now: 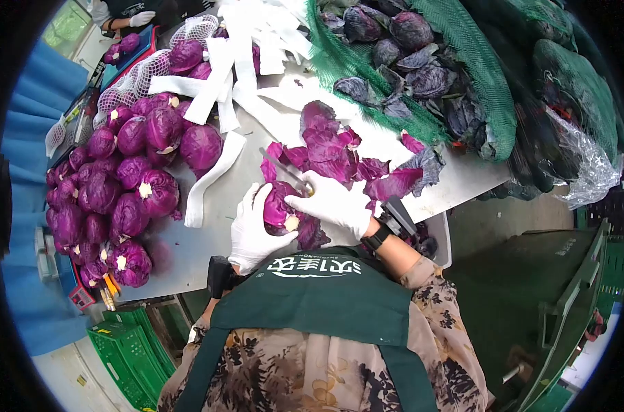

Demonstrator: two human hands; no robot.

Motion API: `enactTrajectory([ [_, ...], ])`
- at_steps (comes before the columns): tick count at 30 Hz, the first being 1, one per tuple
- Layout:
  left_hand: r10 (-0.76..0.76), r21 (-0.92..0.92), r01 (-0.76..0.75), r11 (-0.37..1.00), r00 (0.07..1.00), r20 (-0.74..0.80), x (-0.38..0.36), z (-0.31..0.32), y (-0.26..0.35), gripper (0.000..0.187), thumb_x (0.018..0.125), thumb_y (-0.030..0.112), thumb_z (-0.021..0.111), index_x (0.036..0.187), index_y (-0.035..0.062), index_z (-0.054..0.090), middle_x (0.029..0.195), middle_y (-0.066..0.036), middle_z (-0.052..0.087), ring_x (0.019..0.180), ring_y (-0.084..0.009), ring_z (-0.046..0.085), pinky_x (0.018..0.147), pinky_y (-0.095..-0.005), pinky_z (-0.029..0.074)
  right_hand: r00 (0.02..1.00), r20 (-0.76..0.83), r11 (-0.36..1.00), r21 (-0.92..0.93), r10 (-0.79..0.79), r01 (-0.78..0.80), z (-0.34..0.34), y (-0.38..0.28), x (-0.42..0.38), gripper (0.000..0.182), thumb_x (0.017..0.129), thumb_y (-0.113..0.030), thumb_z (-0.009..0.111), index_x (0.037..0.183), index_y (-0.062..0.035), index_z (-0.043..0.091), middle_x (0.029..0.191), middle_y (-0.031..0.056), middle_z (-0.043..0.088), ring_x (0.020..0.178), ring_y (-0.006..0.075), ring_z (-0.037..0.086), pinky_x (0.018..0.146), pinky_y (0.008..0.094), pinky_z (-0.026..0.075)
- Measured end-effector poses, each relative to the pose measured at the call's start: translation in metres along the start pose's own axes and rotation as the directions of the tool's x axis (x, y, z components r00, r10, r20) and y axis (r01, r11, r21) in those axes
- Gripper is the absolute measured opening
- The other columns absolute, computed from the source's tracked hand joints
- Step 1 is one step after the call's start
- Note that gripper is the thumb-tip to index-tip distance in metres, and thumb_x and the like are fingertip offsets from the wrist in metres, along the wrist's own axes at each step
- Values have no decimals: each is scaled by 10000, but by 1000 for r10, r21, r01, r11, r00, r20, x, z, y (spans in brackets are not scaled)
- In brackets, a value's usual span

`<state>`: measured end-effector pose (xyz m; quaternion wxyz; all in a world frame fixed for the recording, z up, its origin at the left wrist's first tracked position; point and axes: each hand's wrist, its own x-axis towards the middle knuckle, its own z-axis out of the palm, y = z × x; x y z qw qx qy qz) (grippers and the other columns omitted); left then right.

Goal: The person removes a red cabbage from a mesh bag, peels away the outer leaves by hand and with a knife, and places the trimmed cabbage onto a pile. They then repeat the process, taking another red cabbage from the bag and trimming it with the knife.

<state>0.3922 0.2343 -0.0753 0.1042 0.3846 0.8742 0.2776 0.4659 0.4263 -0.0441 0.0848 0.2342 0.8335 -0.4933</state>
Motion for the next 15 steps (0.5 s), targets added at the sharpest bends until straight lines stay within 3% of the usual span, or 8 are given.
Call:
enactTrajectory([
  [2, 5, 31, -5, 1000, 1000, 6, 0, 0, 1, 971, 582, 452, 814, 1395, 122, 397, 1388, -197, 397, 1221, -383, 459, 948, -447, 462, 994, 105, 1000, -5, -15, 16, 6, 12, 11, 491, 831, -414, 646, 1093, -13, 536, 955, 181, 644, 903, 271, 635, 826, 356, 482],
  [4, 47, 71, -46, 996, 999, -10, -1, 1, 3, 967, 586, 466, 802, 1393, 120, 398, 1391, -206, 397, 1223, -389, 452, 949, -449, 459, 994, 94, 999, -5, -50, 51, 4, 10, 15, 477, 811, -381, 653, 1066, 2, 530, 923, 187, 642, 866, 289, 637, 795, 370, 485],
  [6, 48, 79, -47, 996, 999, -15, -2, 2, 4, 965, 585, 463, 803, 1392, 120, 400, 1388, -210, 400, 1222, -393, 451, 951, -450, 458, 977, 210, 993, -102, -40, 63, -5, 2, 16, 435, 785, -316, 643, 1046, 12, 523, 894, 211, 636, 849, 314, 642, 780, 409, 484],
  [13, 82, 133, -81, 988, 997, 4, 0, 2, 8, 962, 583, 463, 803, 1388, 123, 402, 1394, -212, 397, 1213, -399, 458, 955, -450, 458, 992, 101, 970, -225, -70, 91, 4, 1, 10, 350, 763, -212, 603, 1029, 2, 526, 847, 227, 626, 814, 369, 623, 746, 406, 484],
  [15, 71, 109, -69, 992, 997, -8, -2, 4, 6, 962, 583, 454, 806, 1389, 123, 400, 1397, -211, 393, 1215, -398, 458, 961, -448, 456, 995, 35, 978, -183, -99, 103, 9, 18, 15, 286, 766, -159, 586, 1010, -13, 552, 829, 186, 633, 778, 292, 624, 719, 361, 481],
])
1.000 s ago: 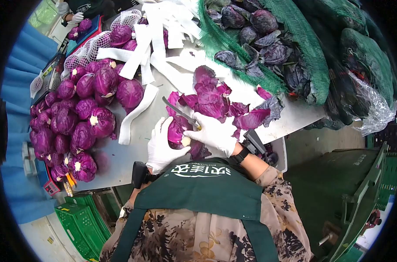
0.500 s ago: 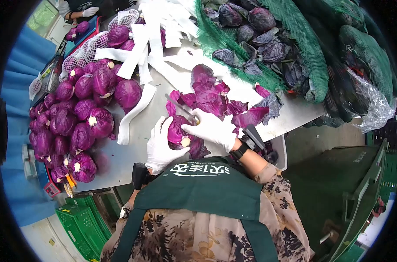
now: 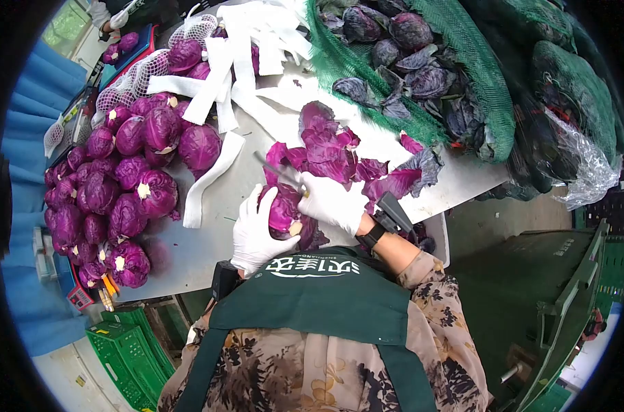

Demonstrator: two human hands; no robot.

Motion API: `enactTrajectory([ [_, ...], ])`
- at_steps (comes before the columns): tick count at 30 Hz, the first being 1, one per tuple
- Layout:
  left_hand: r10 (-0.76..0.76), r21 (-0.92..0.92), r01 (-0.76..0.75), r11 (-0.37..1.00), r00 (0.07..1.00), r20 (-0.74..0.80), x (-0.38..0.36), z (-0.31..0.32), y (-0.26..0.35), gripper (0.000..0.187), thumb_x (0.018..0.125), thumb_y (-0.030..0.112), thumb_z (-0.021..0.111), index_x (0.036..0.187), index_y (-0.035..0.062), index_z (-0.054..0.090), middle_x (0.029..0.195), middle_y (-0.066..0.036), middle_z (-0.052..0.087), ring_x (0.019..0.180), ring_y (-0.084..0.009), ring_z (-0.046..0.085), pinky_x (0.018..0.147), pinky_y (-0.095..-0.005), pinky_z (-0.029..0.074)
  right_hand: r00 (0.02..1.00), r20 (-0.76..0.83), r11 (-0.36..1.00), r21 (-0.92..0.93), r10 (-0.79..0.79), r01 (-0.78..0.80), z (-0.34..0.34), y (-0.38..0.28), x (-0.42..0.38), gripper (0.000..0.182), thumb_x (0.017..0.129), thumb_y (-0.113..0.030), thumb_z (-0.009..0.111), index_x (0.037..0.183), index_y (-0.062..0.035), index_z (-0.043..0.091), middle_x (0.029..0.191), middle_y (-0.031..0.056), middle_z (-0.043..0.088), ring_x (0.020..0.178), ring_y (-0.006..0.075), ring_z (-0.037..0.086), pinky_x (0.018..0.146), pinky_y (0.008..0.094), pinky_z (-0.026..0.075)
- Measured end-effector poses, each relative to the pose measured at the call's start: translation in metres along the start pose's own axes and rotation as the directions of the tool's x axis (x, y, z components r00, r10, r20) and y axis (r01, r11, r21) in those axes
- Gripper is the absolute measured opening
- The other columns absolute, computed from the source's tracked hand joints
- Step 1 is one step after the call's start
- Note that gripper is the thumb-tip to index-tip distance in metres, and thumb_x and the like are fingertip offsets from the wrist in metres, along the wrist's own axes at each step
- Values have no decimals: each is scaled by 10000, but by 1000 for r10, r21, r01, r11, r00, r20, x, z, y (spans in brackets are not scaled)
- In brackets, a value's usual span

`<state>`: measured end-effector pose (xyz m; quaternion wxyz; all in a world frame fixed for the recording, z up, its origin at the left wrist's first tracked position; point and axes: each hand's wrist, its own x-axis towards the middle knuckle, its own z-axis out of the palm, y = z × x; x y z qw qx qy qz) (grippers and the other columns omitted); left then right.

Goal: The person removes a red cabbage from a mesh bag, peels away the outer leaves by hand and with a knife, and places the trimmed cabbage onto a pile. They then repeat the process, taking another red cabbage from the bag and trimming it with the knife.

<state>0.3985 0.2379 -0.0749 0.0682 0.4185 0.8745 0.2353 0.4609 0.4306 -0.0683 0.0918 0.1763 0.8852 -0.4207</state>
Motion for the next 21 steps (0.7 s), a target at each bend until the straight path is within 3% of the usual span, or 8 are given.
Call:
enactTrajectory([
  [1, -14, -23, 14, 1000, 1000, -11, -1, 0, -2, 962, 582, 446, 808, 1390, 123, 397, 1400, -211, 390, 1216, -397, 458, 967, -445, 454, 1000, -1, 1000, 0, -2, 2, 2, 7, 0, 286, 766, -159, 586, 1010, -13, 552, 829, 186, 633, 778, 292, 624, 719, 361, 481],
  [3, -14, -76, 13, 997, 1000, -11, -3, -3, -8, 967, 583, 415, 818, 1395, 121, 384, 1409, -213, 377, 1229, -397, 452, 976, -441, 450, 1000, -15, 939, 343, 27, -20, 6, 19, -2, 206, 776, -115, 570, 959, -24, 592, 787, 119, 620, 748, 188, 590, 692, 316, 464],
  [7, -65, -318, 72, 946, 997, 32, -15, -8, -28, 989, 581, 315, 845, 1409, 115, 340, 1438, -219, 327, 1268, -396, 431, 1003, -425, 436, 997, -47, 926, 374, 62, -40, 7, 33, -5, 167, 808, -89, 560, 950, -37, 631, 864, 70, 641, 793, 115, 582, 747, 288, 485],
  [11, -83, -385, 98, 918, 995, 56, -23, -9, -36, 1006, 589, 277, 842, 1414, 93, 297, 1445, -242, 293, 1293, -402, 404, 1055, -413, 386, 913, -407, 999, -26, -29, 21, 4, 36, 7, 129, 834, -83, 583, 955, -50, 613, 825, 94, 630, 765, 237, 643, 744, 313, 507],
  [12, -88, -381, 100, 919, 995, 51, -24, -9, -37, 1006, 589, 277, 842, 1414, 93, 297, 1445, -242, 293, 1293, -402, 404, 1055, -413, 386, 874, -477, 994, -95, -96, 58, 1, 29, 11, 288, 792, -208, 641, 1053, -96, 595, 866, 134, 600, 796, 274, 638, 700, 376, 510],
  [15, -86, -387, 100, 917, 995, 53, -26, -7, -35, 995, 601, 277, 829, 1413, 84, 288, 1447, -248, 286, 1300, -404, 393, 1062, -419, 375, 928, -342, 989, -37, -148, 145, -4, -10, -3, 386, 792, -303, 667, 1119, -106, 605, 951, 143, 603, 842, 277, 641, 740, 358, 522],
  [17, -20, -310, 29, 950, 999, 34, -25, -6, -31, 990, 608, 287, 822, 1412, 82, 281, 1456, -250, 276, 1296, -414, 387, 1060, -428, 376, 989, -72, 992, 9, -127, 128, -5, -28, -2, 572, 790, -395, 687, 1196, -9, 575, 976, 167, 605, 898, 294, 622, 823, 360, 497],
  [21, 42, -201, -29, 979, 997, 60, -24, -4, -24, 950, 594, 298, 818, 1390, 92, 341, 1467, -240, 275, 1295, -418, 373, 1046, -447, 383, 980, 63, 977, -83, -190, 195, 3, -28, 11, 486, 784, -380, 663, 1070, 5, 583, 928, 206, 619, 842, 338, 626, 762, 387, 500],
])
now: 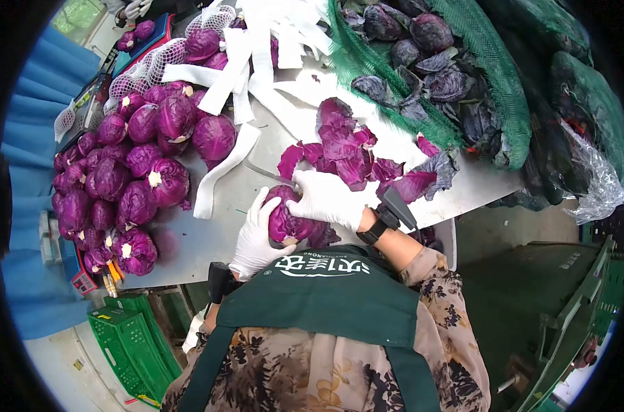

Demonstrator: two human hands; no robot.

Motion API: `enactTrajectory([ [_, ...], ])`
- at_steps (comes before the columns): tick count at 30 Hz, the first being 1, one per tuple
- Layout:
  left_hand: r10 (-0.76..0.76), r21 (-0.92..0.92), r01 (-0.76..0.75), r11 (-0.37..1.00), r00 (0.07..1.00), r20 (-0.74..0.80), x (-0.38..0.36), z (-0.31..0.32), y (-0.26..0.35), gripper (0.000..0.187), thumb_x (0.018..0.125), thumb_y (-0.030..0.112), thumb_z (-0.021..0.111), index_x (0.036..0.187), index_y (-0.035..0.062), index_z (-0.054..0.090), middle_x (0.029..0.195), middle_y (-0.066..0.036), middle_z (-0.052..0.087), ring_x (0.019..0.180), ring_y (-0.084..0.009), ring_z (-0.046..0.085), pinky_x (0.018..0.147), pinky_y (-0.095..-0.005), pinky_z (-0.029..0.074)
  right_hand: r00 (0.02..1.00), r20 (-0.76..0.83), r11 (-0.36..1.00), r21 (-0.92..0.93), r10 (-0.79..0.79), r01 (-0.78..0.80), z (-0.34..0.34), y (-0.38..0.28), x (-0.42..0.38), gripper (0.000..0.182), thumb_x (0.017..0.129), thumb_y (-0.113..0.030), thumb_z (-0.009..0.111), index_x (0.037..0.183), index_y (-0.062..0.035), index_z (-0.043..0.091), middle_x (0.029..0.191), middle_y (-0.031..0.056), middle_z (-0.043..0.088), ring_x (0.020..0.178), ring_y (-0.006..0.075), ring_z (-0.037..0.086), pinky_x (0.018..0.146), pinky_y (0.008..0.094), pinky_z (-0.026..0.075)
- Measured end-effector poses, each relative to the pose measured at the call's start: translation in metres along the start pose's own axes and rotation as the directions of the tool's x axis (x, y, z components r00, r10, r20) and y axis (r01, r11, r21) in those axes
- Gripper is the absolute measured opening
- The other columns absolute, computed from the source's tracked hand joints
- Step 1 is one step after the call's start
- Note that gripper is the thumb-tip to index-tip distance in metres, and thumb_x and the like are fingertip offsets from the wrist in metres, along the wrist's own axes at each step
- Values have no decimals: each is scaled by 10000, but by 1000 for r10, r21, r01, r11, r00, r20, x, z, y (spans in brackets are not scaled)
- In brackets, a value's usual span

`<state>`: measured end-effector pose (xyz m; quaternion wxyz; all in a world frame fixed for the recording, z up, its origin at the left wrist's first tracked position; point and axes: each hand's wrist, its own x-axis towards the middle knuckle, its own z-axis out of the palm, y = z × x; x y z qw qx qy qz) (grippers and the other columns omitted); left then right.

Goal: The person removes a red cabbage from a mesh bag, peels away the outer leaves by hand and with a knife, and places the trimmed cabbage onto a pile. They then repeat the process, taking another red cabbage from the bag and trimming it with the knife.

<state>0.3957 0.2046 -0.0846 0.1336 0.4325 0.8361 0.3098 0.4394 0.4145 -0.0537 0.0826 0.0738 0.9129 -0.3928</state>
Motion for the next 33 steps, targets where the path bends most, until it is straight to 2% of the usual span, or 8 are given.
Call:
enactTrajectory([
  [9, 33, 27, -32, 999, 999, -15, -1, -4, -2, 902, 591, 285, 803, 1357, 88, 370, 1457, -241, 301, 1284, -411, 393, 1031, -434, 397, 999, 12, 999, -23, -42, 42, 16, 37, 6, 249, 783, -237, 619, 879, -10, 591, 762, 211, 615, 747, 375, 635, 718, 417, 509],
  [12, 33, -2, -33, 999, 997, -71, -6, -1, -7, 907, 597, 283, 790, 1363, 75, 351, 1456, -251, 299, 1282, -419, 397, 1030, -441, 395, 999, 31, 951, 309, 11, -20, 20, 35, -1, 342, 799, -311, 628, 910, 8, 580, 770, 210, 617, 757, 371, 638, 721, 418, 507],
  [15, 24, 28, -23, 999, 998, -59, -4, -1, 0, 894, 606, 274, 778, 1368, 76, 352, 1444, -257, 313, 1273, -423, 403, 1026, -443, 398, 994, 79, 984, 158, 72, -84, 1, 4, -8, 439, 800, -387, 623, 936, 26, 565, 789, 205, 622, 773, 368, 641, 724, 420, 506],
  [18, 81, 92, -74, 993, 994, -76, -1, 1, 6, 879, 611, 267, 771, 1365, 83, 359, 1436, -254, 328, 1269, -424, 405, 1022, -443, 405, 997, 71, 999, -46, 3, 0, -3, 0, -11, 618, 784, -373, 641, 1203, 60, 502, 878, 219, 621, 790, 357, 631, 745, 392, 505],
  [25, 88, 98, -81, 992, 993, -74, -4, -1, 7, 889, 605, 274, 788, 1364, 96, 360, 1431, -269, 325, 1271, -427, 401, 1028, -451, 400, 990, 103, 989, -124, 95, -82, 4, 13, -5, 448, 783, -222, 615, 1158, 17, 559, 851, 223, 619, 749, 324, 634, 729, 382, 502],
  [28, 35, 20, -34, 999, 994, -106, -14, -6, 4, 914, 611, 288, 821, 1366, 83, 349, 1406, -251, 350, 1269, -397, 416, 1036, -432, 391, 994, 88, 984, 163, 60, -74, 16, 19, -11, 332, 787, -227, 562, 996, 30, 584, 831, 233, 645, 775, 369, 646, 693, 416, 499],
  [30, -281, -357, 213, 910, 948, -151, -22, -2, 2, 942, 619, 301, 851, 1369, 55, 336, 1363, -217, 384, 1259, -348, 434, 1040, -406, 384, 1000, 20, 953, 302, 13, -18, 24, 11, -20, 356, 801, -235, 563, 1040, 28, 582, 832, 218, 629, 747, 332, 625, 677, 389, 488],
  [33, -496, -431, 399, 810, 857, -139, -24, 3, 0, 926, 648, 273, 857, 1372, 32, 333, 1312, -177, 424, 1215, -288, 467, 1030, -388, 394, 1000, 21, 914, 406, 12, -19, 20, 18, -19, 333, 808, -208, 578, 1066, 3, 589, 816, 169, 616, 718, 233, 591, 661, 344, 481],
])
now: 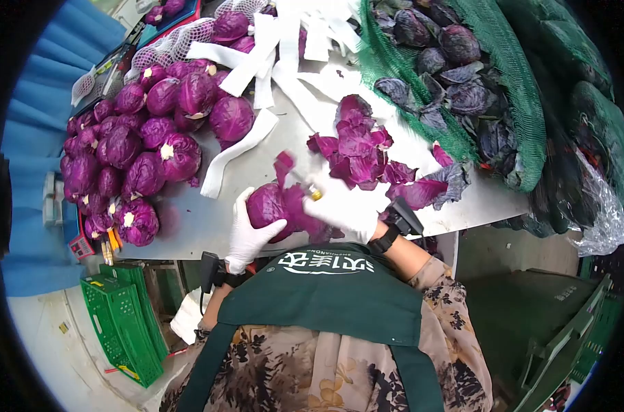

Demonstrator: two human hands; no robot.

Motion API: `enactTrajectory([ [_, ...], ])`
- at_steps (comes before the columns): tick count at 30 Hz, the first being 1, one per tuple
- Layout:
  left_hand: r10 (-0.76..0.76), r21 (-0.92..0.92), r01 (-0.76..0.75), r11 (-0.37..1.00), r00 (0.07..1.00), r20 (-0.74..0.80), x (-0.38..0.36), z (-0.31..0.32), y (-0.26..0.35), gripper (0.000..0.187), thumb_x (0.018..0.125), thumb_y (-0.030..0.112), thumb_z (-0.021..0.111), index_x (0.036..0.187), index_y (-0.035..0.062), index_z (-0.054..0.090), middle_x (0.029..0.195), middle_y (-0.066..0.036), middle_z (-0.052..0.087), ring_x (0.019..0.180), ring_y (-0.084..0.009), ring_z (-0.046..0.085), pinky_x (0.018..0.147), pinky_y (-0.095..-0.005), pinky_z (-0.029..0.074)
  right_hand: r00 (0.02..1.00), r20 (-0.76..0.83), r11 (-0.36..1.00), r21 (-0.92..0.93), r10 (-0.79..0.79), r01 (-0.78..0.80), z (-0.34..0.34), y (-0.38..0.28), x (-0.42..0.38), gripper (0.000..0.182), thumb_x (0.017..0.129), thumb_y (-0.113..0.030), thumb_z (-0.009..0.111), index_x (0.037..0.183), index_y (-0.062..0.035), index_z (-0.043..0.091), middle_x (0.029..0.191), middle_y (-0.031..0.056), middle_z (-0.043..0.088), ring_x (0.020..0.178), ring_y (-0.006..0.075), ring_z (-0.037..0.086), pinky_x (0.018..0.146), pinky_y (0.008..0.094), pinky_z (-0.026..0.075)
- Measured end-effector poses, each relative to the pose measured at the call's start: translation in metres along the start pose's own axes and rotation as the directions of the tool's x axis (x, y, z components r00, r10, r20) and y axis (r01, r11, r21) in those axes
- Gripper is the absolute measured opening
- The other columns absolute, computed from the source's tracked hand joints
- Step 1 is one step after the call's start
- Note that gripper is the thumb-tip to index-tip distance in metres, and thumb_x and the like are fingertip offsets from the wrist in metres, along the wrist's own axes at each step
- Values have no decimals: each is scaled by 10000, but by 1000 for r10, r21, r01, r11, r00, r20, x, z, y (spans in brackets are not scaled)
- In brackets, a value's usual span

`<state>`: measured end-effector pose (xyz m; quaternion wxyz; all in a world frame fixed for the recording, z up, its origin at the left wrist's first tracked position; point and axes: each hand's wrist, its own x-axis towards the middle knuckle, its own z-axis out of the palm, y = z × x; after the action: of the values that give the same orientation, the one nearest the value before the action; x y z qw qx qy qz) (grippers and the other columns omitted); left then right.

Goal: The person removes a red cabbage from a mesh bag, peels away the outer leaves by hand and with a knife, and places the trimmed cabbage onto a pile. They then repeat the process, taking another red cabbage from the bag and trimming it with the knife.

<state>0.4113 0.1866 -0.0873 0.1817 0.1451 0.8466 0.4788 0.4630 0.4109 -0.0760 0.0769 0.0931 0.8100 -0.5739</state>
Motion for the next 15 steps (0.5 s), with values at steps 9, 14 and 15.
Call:
enactTrajectory([
  [9, -1, -182, 14, 983, 998, 67, 0, -11, -14, 868, 682, 234, 844, 1367, 45, 346, 1311, -139, 450, 1202, -250, 481, 1035, -369, 390, 826, -484, 862, -508, -287, 2, -44, 39, 21, 383, 834, -230, 677, 1175, -99, 561, 1094, 126, 574, 926, 276, 632, 746, 360, 528],
  [14, -9, -439, 62, 896, 992, 122, 2, -16, -29, 846, 719, 292, 812, 1380, 59, 338, 1355, -127, 409, 1269, -232, 412, 1061, -383, 356, 922, -173, 936, -117, -347, 331, -17, -8, 16, 593, 806, -269, 747, 1325, -103, 515, 1205, 103, 574, 1067, 199, 581, 917, 313, 466],
  [15, 27, -534, 35, 845, 994, 108, 3, -15, -34, 847, 728, 317, 798, 1384, 57, 331, 1353, -122, 411, 1270, -228, 412, 1066, -380, 351, 949, -114, 956, -69, -293, 287, -18, -16, 16, 593, 825, -266, 736, 1342, -90, 508, 1237, 110, 568, 1107, 188, 558, 970, 318, 431],
])
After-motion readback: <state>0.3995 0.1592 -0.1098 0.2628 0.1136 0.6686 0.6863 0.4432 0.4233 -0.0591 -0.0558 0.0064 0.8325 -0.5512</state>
